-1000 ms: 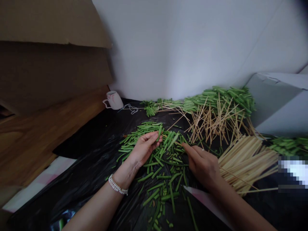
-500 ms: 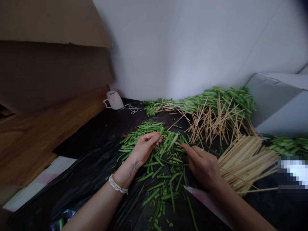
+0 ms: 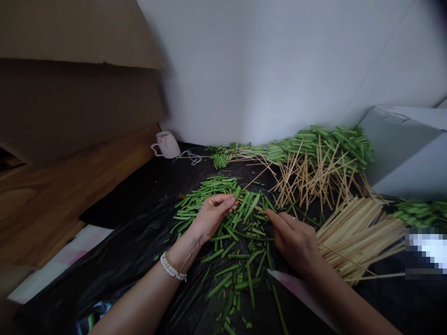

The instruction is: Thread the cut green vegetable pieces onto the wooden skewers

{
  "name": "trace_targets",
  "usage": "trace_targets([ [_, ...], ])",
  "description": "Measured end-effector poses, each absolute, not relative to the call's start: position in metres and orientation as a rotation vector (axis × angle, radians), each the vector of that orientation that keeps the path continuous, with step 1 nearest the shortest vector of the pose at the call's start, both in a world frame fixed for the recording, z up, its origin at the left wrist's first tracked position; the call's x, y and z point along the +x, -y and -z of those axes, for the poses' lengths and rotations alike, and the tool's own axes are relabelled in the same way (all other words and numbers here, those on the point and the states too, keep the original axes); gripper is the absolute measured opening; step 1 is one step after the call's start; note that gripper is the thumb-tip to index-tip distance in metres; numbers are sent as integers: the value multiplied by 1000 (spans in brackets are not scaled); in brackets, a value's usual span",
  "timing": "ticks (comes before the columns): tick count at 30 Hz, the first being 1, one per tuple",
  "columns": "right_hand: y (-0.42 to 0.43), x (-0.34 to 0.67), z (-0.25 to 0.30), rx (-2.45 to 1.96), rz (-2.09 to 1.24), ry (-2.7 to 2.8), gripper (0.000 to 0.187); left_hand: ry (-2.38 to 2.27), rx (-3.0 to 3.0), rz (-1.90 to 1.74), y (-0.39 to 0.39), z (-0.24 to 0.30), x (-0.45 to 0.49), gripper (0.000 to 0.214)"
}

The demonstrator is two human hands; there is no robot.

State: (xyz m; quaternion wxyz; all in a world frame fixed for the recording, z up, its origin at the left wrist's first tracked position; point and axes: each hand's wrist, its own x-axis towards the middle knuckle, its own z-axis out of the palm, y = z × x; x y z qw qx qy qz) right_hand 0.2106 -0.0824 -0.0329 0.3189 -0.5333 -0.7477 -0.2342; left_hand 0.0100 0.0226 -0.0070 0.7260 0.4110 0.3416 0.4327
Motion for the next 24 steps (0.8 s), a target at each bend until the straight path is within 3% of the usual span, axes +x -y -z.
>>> trace_targets([
  [15,83,209,34,-1379,526,2005,33,-712,893,-861,-20,6,10,23],
  [24,83,209,30,-1309,668,1974,37,-784,946,-872,-16,5,13,23],
])
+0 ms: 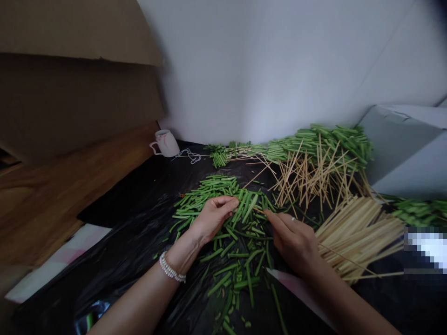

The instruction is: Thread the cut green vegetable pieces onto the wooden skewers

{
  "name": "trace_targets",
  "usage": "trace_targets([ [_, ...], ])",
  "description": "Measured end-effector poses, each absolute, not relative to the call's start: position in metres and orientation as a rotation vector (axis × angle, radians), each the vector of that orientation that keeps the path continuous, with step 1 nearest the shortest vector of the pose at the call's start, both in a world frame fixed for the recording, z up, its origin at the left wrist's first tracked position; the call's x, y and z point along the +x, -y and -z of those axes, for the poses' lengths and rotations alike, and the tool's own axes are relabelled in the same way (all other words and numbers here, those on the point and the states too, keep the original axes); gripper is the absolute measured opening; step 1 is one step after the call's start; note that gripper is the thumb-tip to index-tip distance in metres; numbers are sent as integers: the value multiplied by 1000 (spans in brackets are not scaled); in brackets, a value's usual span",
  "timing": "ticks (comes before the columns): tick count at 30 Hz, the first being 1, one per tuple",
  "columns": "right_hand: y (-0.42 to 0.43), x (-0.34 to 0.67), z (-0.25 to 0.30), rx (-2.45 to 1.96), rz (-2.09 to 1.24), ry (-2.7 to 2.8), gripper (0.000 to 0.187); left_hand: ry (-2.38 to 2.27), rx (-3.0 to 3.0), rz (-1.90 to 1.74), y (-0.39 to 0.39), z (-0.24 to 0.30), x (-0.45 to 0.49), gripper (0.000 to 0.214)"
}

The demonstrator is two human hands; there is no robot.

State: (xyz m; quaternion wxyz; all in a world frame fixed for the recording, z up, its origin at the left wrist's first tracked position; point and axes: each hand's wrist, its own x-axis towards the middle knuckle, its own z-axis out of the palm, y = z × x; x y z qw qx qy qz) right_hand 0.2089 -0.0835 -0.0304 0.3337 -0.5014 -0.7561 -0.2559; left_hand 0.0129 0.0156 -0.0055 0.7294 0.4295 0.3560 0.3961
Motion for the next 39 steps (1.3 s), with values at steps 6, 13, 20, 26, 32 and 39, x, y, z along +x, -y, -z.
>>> trace_targets([
  [6,82,209,34,-1322,586,2000,34,-821,976,-889,-14,6,14,25],
  [13,82,215,23,-1425,633,1925,31,-777,1212,-912,-9,-1,15,33],
  [20,79,224,16,-1493,726,1761,25,-989,1737,-1051,-19,2,9,22],
  [26,78,228,21,-1511,755,1754,25,-828,2497,-878,-12,-2,5,23],
  [32,79,226,21,-1511,687,1796,28,-570,2804,-466,8,3,16,39],
  [39,79,221,22,-1507,688,1823,28,-533,2793,-441,10,10,19,35],
])
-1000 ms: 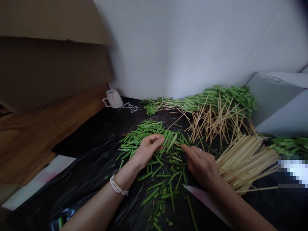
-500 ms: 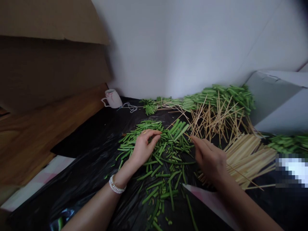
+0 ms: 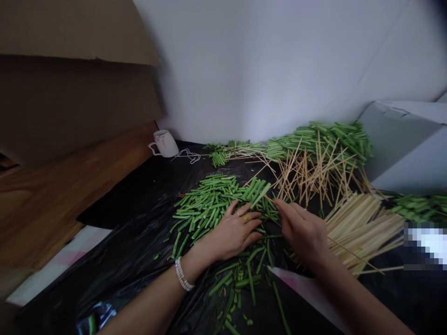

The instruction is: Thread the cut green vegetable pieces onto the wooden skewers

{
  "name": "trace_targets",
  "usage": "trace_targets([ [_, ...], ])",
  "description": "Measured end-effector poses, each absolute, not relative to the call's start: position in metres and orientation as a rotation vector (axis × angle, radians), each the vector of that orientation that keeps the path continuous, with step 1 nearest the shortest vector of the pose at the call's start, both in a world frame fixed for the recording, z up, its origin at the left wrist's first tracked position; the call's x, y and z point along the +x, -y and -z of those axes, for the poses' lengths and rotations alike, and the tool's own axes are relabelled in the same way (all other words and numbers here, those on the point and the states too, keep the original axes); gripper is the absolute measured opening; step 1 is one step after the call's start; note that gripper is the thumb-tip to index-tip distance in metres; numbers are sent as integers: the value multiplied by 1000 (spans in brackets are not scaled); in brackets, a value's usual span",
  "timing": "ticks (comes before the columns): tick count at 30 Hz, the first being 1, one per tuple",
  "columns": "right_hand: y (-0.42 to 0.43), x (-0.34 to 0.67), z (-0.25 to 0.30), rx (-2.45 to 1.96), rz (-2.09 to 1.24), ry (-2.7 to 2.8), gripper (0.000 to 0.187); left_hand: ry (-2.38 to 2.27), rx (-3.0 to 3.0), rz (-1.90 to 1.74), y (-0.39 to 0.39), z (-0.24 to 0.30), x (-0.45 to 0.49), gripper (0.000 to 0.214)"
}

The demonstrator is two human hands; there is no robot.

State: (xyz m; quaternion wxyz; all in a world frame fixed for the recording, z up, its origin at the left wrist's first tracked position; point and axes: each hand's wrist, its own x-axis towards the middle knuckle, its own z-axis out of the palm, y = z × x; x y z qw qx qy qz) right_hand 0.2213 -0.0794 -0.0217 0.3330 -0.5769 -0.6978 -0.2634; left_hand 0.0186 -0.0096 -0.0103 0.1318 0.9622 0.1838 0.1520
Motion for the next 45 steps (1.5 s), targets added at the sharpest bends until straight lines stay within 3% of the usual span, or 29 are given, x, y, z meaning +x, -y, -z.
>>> trace_targets([
  [16,80,220,19,-1528,673,1844,26,-592,2744,-531,4,19,20,29],
  [24,80,220,21,-1509,685,1821,26,-1018,2437,-918,-6,12,11,8],
  [29,80,219,20,-1460,698,1827,25,-1013,1914,-1142,-12,6,10,19],
  [35,82,216,21,-1405,678,1881,27,-898,1280,-1095,-17,2,13,30],
  [45,83,212,24,-1406,628,1934,29,-764,1056,-1041,-16,0,12,35],
])
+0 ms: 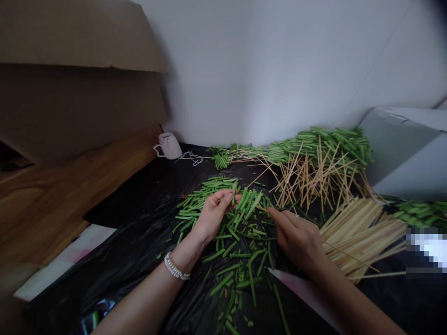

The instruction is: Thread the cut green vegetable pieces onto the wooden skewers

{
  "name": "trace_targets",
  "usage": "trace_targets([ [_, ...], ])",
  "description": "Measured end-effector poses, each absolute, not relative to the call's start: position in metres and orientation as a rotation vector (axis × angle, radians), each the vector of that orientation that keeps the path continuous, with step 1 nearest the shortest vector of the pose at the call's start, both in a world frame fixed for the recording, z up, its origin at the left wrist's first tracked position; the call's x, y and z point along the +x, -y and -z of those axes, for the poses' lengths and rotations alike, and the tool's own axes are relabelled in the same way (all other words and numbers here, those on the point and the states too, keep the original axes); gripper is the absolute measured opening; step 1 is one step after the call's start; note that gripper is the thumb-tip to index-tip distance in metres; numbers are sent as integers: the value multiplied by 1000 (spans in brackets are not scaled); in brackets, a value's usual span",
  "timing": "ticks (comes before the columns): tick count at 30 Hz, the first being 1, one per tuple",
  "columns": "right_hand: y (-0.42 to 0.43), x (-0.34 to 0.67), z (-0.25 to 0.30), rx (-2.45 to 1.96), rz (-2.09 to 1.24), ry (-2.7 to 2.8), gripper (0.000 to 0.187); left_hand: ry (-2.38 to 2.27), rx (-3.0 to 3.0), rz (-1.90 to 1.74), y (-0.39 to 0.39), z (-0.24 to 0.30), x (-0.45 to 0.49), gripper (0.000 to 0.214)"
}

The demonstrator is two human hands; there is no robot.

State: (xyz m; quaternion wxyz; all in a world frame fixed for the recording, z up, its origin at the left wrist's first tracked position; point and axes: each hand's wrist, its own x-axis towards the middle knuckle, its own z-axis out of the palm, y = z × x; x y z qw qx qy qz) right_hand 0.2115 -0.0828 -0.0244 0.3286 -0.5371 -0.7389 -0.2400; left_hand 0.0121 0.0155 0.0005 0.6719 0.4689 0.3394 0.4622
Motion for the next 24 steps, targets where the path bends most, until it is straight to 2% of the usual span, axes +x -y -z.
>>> trace_targets([
  [24,82,212,26,-1407,629,1980,32,-800,1047,-1076,-20,7,13,29],
])
